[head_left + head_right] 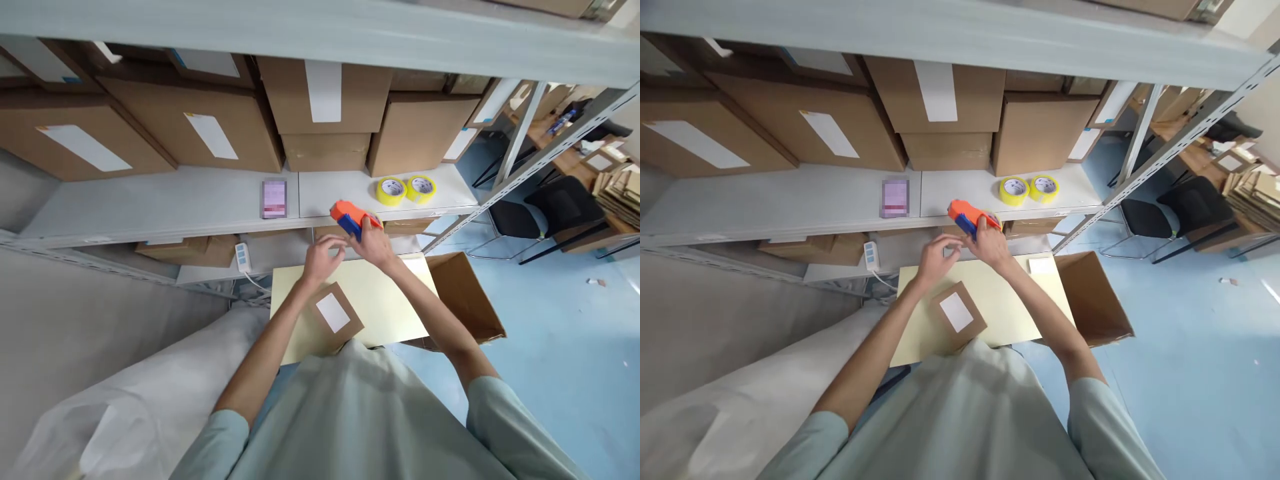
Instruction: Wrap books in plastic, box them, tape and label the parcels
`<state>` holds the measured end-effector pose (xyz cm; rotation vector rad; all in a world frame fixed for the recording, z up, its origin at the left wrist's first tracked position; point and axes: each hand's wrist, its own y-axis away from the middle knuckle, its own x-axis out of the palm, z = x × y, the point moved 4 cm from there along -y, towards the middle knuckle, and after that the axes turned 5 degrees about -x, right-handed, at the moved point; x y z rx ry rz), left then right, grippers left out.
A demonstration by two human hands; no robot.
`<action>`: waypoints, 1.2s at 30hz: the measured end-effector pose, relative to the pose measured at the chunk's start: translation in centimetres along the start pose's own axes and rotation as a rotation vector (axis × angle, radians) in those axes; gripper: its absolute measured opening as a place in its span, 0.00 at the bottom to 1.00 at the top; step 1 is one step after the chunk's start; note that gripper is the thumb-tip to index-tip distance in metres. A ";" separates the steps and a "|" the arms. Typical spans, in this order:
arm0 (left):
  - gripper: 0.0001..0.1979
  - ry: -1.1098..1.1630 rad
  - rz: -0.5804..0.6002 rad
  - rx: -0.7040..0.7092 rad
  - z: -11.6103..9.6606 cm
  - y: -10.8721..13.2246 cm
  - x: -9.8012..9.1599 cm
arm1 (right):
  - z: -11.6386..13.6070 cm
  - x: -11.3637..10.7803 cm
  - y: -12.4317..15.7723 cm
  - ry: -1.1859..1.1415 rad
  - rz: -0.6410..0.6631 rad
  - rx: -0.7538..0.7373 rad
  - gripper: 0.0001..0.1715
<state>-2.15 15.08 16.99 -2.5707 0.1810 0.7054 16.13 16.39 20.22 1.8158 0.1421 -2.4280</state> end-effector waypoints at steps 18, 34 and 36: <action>0.07 -0.011 -0.019 0.014 0.9 -2.4 -6.4 | 4.7 -0.2 -11.3 0.162 -0.077 -0.062 0.28; 0.21 -0.091 0.529 -0.637 18.2 13.3 7.0 | -4.5 21.6 25.4 -0.775 0.114 0.996 0.31; 0.21 -0.125 0.562 -0.678 18.8 13.3 8.6 | -3.7 23.0 27.5 -1.028 0.094 1.181 0.29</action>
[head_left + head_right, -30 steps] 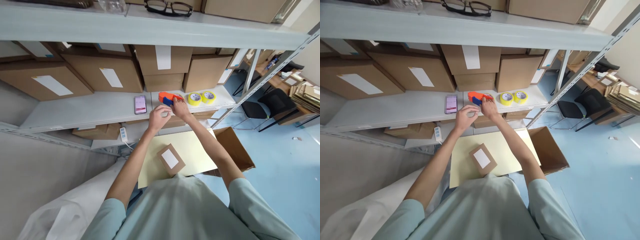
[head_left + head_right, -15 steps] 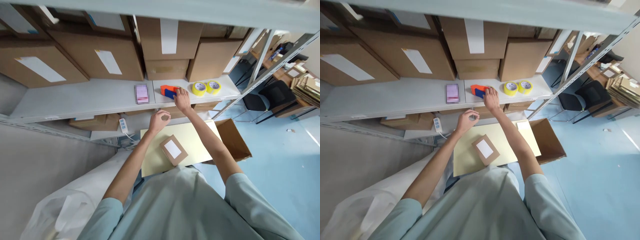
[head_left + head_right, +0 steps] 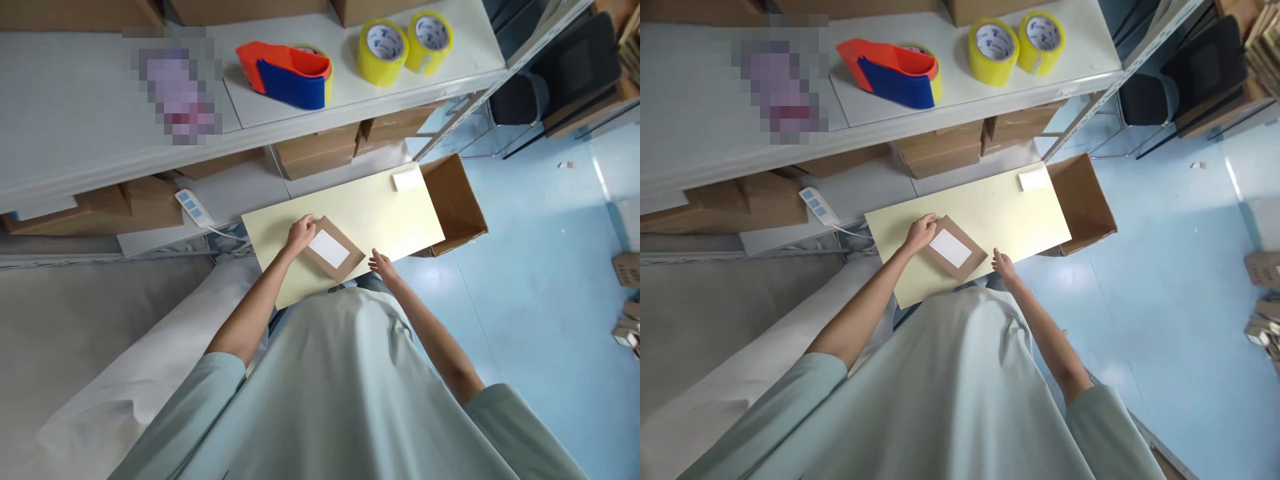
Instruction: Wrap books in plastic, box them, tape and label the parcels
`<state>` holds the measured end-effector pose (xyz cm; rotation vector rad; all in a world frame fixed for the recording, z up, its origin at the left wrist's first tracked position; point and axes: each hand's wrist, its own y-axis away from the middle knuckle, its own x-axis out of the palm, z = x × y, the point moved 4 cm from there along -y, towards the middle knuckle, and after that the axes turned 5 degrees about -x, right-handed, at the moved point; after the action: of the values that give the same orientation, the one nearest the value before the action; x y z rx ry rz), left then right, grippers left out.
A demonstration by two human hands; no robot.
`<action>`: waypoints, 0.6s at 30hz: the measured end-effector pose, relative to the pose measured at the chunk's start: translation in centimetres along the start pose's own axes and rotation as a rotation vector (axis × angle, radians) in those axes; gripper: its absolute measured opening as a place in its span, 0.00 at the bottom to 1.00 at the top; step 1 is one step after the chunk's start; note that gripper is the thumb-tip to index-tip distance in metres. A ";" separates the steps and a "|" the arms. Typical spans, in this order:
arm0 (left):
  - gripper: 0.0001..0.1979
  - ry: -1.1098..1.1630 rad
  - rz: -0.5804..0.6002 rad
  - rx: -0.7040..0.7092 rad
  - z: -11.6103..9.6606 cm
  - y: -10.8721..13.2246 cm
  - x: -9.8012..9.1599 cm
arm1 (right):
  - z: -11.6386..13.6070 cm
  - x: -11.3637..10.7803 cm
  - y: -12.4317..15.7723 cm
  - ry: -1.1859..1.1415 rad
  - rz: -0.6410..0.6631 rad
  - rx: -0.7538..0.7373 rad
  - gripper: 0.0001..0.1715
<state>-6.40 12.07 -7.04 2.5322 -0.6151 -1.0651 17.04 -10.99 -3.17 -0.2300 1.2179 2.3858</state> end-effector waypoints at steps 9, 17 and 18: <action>0.23 -0.118 0.095 -0.043 -2.3 -0.5 0.7 | -0.7 2.6 1.7 -0.455 0.127 0.182 0.33; 0.25 -0.027 -0.090 0.086 -1.6 4.4 -2.3 | 0.9 0.3 1.1 -0.460 0.061 -0.176 0.31; 0.24 -0.006 -0.115 0.094 -1.5 5.1 -2.2 | 1.3 -0.2 0.7 -0.434 0.060 -0.247 0.34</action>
<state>-8.05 9.00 -2.42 2.6750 -0.5391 -1.1064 17.01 -10.32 -1.81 0.2440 0.7421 2.4606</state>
